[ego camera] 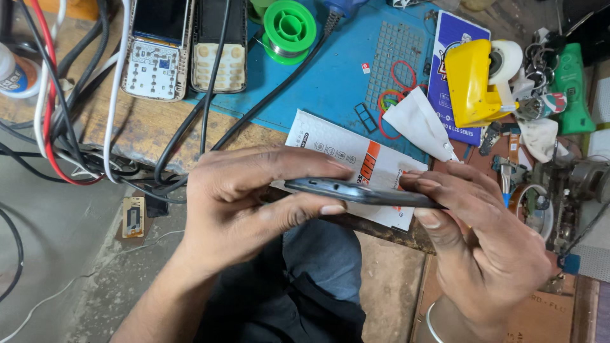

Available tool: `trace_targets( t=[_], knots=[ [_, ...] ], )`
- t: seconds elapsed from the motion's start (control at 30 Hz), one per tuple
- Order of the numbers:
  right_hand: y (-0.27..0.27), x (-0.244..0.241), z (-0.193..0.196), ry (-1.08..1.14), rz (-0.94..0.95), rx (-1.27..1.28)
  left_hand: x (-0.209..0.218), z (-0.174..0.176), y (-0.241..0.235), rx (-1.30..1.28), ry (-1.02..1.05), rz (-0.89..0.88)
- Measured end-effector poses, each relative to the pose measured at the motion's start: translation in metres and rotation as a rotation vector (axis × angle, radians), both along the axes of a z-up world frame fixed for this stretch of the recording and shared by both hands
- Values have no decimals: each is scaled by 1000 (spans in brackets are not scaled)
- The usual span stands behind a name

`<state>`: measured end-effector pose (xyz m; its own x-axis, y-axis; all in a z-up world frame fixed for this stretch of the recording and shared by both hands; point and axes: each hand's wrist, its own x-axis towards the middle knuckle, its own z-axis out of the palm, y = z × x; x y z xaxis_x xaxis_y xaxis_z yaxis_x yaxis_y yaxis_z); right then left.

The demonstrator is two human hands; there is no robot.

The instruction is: The person uses a screwdriver to remove screws from the back of a disassembled mobile phone, then places the back cover onto the phone body and secures it with rubber bands.

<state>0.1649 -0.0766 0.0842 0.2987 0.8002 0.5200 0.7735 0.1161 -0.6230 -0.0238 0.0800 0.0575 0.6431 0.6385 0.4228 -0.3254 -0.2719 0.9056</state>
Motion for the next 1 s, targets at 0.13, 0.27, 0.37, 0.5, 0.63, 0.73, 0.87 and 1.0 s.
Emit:
trace_targets(
  t=[0.13,0.27,0.37,0.5,0.63,0.73,0.87,1.0],
  knots=[
    [-5,-2,12,22,61,11,-5,24,-12,75,-27,-7],
    [-19,3,26,-86,88,-14,5,40,-20,278,-23,-8],
    [-27,3,29,-124,60,-15,5,42,-24,312,2,0],
    [-19,-6,32,145,42,21,6,38,-23,152,4,-33],
    [-11,-14,33,176,-11,92,5,33,-17,147,-46,10],
    [-20,-8,43,-86,-40,-83,8,29,-19,161,-65,-16],
    [-28,3,43,-141,-57,-99,9,33,-23,107,-76,-30],
    [-32,7,43,-103,-17,-110,9,33,-24,132,-71,-53]
  ],
)
